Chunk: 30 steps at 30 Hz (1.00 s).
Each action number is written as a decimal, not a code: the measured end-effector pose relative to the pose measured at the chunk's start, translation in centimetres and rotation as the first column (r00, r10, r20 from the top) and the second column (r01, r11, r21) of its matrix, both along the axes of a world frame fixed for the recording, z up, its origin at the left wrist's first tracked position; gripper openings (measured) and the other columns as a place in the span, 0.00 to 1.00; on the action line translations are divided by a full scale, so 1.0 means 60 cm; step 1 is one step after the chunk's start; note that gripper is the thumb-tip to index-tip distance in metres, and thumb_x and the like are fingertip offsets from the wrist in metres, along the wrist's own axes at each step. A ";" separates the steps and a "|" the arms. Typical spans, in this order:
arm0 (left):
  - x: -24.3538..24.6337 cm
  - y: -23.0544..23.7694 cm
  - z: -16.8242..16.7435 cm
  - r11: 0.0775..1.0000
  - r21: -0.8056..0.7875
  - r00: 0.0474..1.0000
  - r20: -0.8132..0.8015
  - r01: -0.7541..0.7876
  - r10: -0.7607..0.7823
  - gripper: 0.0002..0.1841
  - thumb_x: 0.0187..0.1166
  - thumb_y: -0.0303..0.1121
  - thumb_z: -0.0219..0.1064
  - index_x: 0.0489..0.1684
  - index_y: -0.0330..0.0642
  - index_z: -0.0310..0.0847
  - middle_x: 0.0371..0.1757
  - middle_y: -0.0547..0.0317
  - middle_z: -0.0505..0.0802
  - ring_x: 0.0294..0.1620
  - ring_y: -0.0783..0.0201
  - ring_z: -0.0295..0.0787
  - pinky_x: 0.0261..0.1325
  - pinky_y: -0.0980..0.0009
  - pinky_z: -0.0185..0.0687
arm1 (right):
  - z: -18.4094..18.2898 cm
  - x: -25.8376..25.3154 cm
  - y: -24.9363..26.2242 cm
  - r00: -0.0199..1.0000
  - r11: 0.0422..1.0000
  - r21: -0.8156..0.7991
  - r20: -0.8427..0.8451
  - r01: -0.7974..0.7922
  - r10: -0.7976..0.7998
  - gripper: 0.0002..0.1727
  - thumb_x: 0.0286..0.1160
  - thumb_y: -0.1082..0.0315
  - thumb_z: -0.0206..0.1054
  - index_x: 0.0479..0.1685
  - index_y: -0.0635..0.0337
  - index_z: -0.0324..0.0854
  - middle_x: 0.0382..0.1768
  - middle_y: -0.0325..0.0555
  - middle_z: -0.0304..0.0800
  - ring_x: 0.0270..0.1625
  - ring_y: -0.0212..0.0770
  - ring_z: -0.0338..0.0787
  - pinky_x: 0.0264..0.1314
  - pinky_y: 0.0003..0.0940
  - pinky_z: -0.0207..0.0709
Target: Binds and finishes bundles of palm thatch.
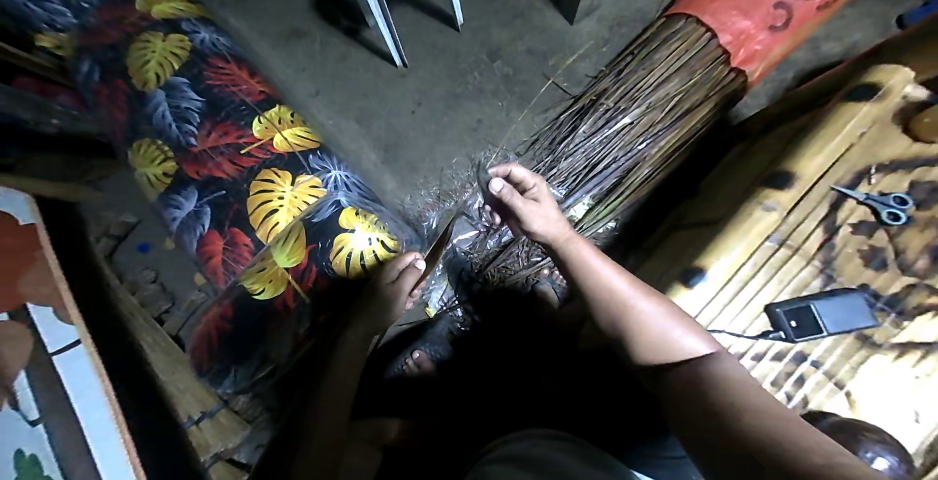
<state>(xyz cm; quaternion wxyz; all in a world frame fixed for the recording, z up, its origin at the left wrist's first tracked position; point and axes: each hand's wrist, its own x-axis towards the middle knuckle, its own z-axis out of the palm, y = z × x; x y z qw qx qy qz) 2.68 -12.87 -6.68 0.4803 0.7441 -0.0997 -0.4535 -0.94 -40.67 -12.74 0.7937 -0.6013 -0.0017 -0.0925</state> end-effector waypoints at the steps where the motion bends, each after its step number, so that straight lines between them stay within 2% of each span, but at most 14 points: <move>1: 0.000 0.000 -0.001 0.999 -0.039 0.999 -0.051 0.001 -0.003 0.15 0.91 0.38 0.43 0.39 0.48 0.74 0.20 0.72 0.73 0.15 0.77 0.65 0.19 0.82 0.64 | 0.005 -0.006 0.004 0.998 0.998 0.001 -0.007 -0.068 0.068 0.15 0.88 0.64 0.58 0.59 0.66 0.81 0.28 0.44 0.88 0.22 0.35 0.84 0.25 0.31 0.82; 3: 0.002 0.000 -0.002 0.993 -0.116 0.986 -0.163 0.004 -0.023 0.16 0.91 0.38 0.40 0.37 0.49 0.73 0.19 0.73 0.71 0.14 0.78 0.63 0.17 0.83 0.61 | 0.006 -0.020 0.020 0.974 0.974 -0.006 0.002 -0.225 0.225 0.15 0.87 0.61 0.60 0.53 0.64 0.84 0.21 0.44 0.85 0.17 0.33 0.80 0.18 0.27 0.77; 5: 0.005 0.004 -0.005 0.984 -0.178 0.954 -0.290 0.019 -0.071 0.16 0.90 0.38 0.39 0.37 0.51 0.73 0.19 0.74 0.70 0.13 0.79 0.62 0.16 0.84 0.60 | 0.000 -0.022 0.030 0.925 0.925 -0.015 0.031 -0.379 0.379 0.15 0.87 0.61 0.61 0.49 0.65 0.85 0.20 0.42 0.84 0.18 0.31 0.80 0.21 0.26 0.77; 7: 0.007 0.008 -0.008 0.973 -0.229 0.907 -0.405 0.022 -0.115 0.16 0.89 0.37 0.39 0.36 0.52 0.73 0.19 0.74 0.70 0.12 0.80 0.62 0.15 0.85 0.60 | -0.003 -0.020 0.031 0.895 0.897 -0.018 0.061 -0.442 0.443 0.13 0.86 0.64 0.61 0.46 0.66 0.85 0.20 0.41 0.84 0.19 0.30 0.81 0.23 0.25 0.78; 11: 0.009 0.011 -0.007 0.953 -0.303 0.822 -0.547 -0.019 -0.158 0.15 0.85 0.35 0.39 0.35 0.53 0.72 0.18 0.75 0.70 0.11 0.80 0.62 0.13 0.85 0.60 | 0.006 -0.025 0.020 0.934 0.933 -0.117 0.070 -0.340 0.349 0.13 0.84 0.65 0.65 0.50 0.67 0.88 0.24 0.41 0.87 0.21 0.29 0.82 0.24 0.24 0.79; 16: 0.013 0.015 -0.011 0.932 -0.359 0.744 -0.635 -0.046 -0.208 0.13 0.84 0.36 0.42 0.34 0.54 0.72 0.19 0.75 0.72 0.12 0.80 0.65 0.14 0.85 0.62 | 0.014 -0.027 0.012 0.958 0.952 -0.208 0.136 -0.223 0.254 0.15 0.85 0.68 0.63 0.58 0.69 0.88 0.39 0.44 0.94 0.31 0.28 0.87 0.34 0.25 0.86; 20: 0.012 0.018 -0.010 0.936 -0.347 0.744 -0.640 -0.060 -0.189 0.12 0.83 0.36 0.43 0.33 0.54 0.73 0.19 0.75 0.72 0.11 0.80 0.65 0.13 0.85 0.62 | 0.014 -0.025 0.001 0.972 0.972 -0.148 0.117 -0.185 0.203 0.16 0.85 0.66 0.64 0.60 0.68 0.87 0.34 0.44 0.92 0.26 0.30 0.86 0.29 0.25 0.85; 23: 0.012 0.021 -0.013 0.944 -0.327 0.759 -0.626 -0.045 -0.180 0.12 0.83 0.35 0.43 0.33 0.53 0.72 0.18 0.75 0.72 0.11 0.81 0.64 0.13 0.85 0.62 | 0.009 -0.012 -0.016 0.977 0.985 -0.049 0.126 -0.167 0.172 0.16 0.86 0.67 0.62 0.63 0.69 0.85 0.36 0.41 0.92 0.31 0.30 0.88 0.34 0.27 0.85; 27: 0.016 0.023 -0.012 0.944 -0.330 0.770 -0.608 -0.025 -0.192 0.13 0.84 0.35 0.43 0.33 0.55 0.72 0.18 0.76 0.71 0.11 0.81 0.65 0.14 0.85 0.63 | 0.008 -0.009 -0.026 0.983 0.992 -0.001 0.131 -0.127 0.126 0.17 0.87 0.67 0.62 0.65 0.68 0.84 0.36 0.41 0.92 0.29 0.31 0.87 0.32 0.28 0.85; 30: 0.018 0.027 -0.014 0.948 -0.318 0.782 -0.596 -0.025 -0.180 0.11 0.83 0.36 0.45 0.33 0.54 0.73 0.18 0.75 0.71 0.11 0.80 0.64 0.13 0.85 0.63 | 0.008 -0.003 -0.038 0.992 0.998 0.051 0.124 -0.026 0.020 0.19 0.87 0.67 0.59 0.69 0.66 0.82 0.31 0.39 0.90 0.27 0.32 0.86 0.31 0.30 0.85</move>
